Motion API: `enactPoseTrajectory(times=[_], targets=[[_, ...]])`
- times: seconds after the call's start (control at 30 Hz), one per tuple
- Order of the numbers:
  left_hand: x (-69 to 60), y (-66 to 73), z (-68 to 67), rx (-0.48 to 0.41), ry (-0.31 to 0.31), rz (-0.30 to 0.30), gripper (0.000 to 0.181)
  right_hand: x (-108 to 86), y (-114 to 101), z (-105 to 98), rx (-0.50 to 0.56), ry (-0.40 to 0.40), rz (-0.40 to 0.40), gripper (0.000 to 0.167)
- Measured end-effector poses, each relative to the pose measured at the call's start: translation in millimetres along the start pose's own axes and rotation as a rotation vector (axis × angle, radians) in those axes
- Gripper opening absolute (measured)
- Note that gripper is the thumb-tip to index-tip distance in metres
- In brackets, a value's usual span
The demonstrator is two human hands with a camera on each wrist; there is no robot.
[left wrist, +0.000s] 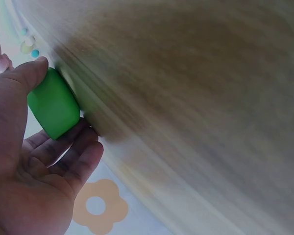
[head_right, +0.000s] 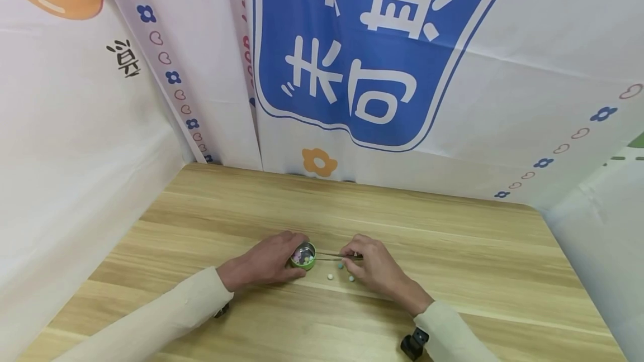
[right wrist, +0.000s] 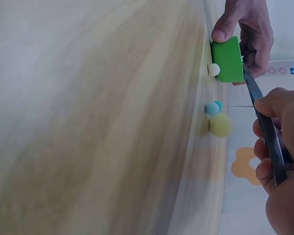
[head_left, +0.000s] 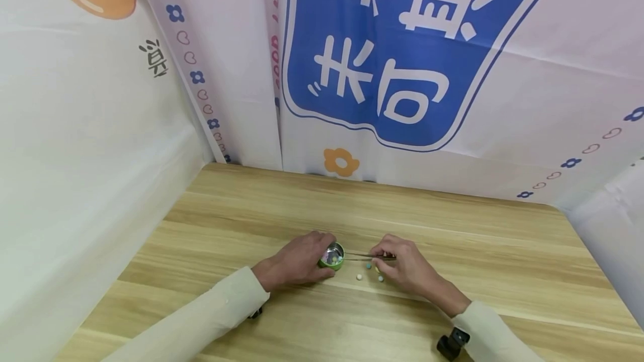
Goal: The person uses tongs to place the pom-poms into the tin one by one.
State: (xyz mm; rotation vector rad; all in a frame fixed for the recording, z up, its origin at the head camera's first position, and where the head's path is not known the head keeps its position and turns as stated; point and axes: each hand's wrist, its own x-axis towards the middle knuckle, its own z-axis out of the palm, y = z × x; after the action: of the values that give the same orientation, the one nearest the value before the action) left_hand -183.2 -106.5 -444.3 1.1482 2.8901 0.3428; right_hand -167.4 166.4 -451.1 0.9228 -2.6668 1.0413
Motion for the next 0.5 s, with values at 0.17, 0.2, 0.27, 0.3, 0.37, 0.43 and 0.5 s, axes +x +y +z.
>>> enactPoseTrajectory(times=[0.17, 0.2, 0.27, 0.3, 0.37, 0.43, 0.5], targets=[[0.6, -0.3, -0.3, 0.003, -0.006, 0.0, 0.053, -1.3, 2.1, -1.1, -0.003, 0.007, -0.009, 0.01], [0.7, -0.2, -0.4, 0.003, -0.008, 0.0, 0.053, -1.6, 2.4, -1.4, -0.004, 0.007, -0.01, 0.01], [0.8, -0.3, -0.1, 0.002, -0.012, -0.001, 0.053, -2.1, 3.0, -1.9, -0.009, 0.009, -0.012, 0.01], [0.9, -0.3, 0.1, 0.001, -0.011, 0.0, 0.053, -2.4, 3.1, -2.3, -0.011, 0.011, -0.011, 0.011], [0.9, -0.1, 0.0, -0.001, -0.01, 0.0, 0.053, -2.8, 3.1, -2.9, -0.017, 0.012, -0.009, 0.01], [1.0, 0.0, -0.1, -0.005, -0.008, 0.001, 0.053, -2.9, 3.1, -3.3, -0.02, 0.013, -0.006, 0.01], [1.1, 0.2, -0.5, -0.007, -0.005, 0.0, 0.052, -3.0, 2.9, -3.9, -0.023, 0.012, -0.003, 0.011]])
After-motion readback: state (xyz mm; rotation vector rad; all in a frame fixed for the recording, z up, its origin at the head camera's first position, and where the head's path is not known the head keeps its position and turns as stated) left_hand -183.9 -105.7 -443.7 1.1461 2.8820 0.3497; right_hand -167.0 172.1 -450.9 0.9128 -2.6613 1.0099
